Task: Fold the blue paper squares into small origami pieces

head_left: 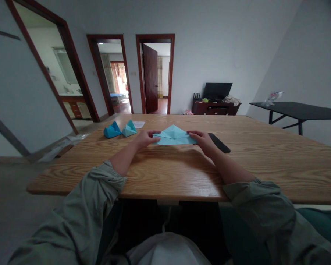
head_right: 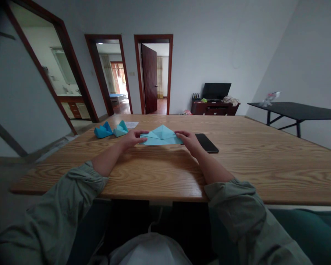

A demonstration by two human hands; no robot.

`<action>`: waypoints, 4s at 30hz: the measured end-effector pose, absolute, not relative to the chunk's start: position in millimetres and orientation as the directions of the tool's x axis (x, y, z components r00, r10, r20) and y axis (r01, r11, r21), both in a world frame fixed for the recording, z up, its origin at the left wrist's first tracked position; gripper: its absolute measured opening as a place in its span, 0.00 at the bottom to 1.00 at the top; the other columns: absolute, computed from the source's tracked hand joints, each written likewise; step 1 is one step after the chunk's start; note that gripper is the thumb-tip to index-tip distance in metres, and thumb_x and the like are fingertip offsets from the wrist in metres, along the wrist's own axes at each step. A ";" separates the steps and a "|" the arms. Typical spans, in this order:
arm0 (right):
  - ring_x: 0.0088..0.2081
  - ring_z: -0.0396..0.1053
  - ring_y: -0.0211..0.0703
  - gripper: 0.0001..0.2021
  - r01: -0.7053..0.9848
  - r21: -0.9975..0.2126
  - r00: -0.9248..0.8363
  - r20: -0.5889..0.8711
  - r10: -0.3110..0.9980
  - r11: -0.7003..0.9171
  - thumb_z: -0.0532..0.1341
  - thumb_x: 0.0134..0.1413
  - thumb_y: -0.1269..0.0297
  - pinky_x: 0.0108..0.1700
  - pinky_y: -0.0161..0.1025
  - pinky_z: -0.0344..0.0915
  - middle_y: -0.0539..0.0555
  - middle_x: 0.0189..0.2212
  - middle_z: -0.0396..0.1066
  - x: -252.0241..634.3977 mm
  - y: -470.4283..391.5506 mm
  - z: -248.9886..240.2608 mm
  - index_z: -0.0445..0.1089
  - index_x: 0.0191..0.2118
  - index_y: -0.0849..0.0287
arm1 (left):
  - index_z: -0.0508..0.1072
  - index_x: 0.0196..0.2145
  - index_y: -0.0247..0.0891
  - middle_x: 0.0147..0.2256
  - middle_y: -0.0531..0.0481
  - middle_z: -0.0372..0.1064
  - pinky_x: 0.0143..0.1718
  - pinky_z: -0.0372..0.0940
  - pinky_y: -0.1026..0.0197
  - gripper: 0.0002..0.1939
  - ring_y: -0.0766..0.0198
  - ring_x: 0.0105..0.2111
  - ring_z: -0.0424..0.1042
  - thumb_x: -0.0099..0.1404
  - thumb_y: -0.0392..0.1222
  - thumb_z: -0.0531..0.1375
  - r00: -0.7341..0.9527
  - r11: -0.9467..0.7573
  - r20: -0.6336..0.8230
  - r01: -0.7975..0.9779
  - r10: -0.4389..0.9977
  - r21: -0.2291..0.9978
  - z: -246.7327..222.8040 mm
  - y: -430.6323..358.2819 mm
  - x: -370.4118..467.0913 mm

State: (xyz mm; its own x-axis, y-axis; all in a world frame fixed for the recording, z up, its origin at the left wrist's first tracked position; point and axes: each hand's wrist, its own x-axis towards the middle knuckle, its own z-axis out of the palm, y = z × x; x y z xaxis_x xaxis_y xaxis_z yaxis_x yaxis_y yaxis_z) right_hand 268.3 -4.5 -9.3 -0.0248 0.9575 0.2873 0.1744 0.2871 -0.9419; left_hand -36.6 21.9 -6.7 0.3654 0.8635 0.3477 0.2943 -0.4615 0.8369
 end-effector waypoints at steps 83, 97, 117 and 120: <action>0.21 0.57 0.32 0.16 0.175 -0.935 -0.046 0.305 0.951 0.308 0.64 0.45 0.56 0.22 0.32 0.54 0.49 0.21 0.65 267.9 0.7 -14.2 0.74 0.38 0.61 | 0.67 0.47 0.38 0.29 0.53 0.68 0.22 0.58 0.68 0.25 0.71 0.21 0.65 0.52 0.45 0.66 0.341 -0.269 0.195 0.183 0.920 0.946 -13.1 30.6 -40.3; 0.26 0.68 0.33 0.15 -0.136 -0.983 -0.090 0.134 0.987 0.121 0.56 0.46 0.71 0.28 0.32 0.64 0.53 0.37 0.72 274.9 -6.5 -3.9 0.73 0.41 0.56 | 0.76 0.43 0.33 0.27 0.49 0.67 0.30 0.61 0.64 0.21 0.69 0.27 0.66 0.48 0.38 0.65 0.475 -0.108 0.170 -0.156 0.864 0.982 5.1 11.6 -46.8; 0.28 0.68 0.34 0.14 -0.087 -0.988 -0.149 0.140 0.979 0.128 0.62 0.49 0.64 0.28 0.31 0.64 0.55 0.46 0.73 273.1 -11.6 -1.3 0.72 0.44 0.55 | 0.77 0.35 0.33 0.30 0.45 0.74 0.28 0.63 0.66 0.20 0.69 0.25 0.68 0.51 0.52 0.67 0.333 -0.321 0.279 0.075 0.901 0.944 1.8 16.2 -40.3; 0.27 0.68 0.34 0.12 -0.072 -0.991 -0.167 0.121 0.979 0.110 0.63 0.49 0.60 0.26 0.31 0.63 0.56 0.45 0.73 271.7 -10.5 -2.5 0.72 0.41 0.56 | 0.77 0.33 0.32 0.24 0.46 0.72 0.28 0.63 0.65 0.21 0.67 0.24 0.69 0.53 0.55 0.65 0.301 -0.323 0.279 0.107 0.912 0.941 0.4 17.5 -39.8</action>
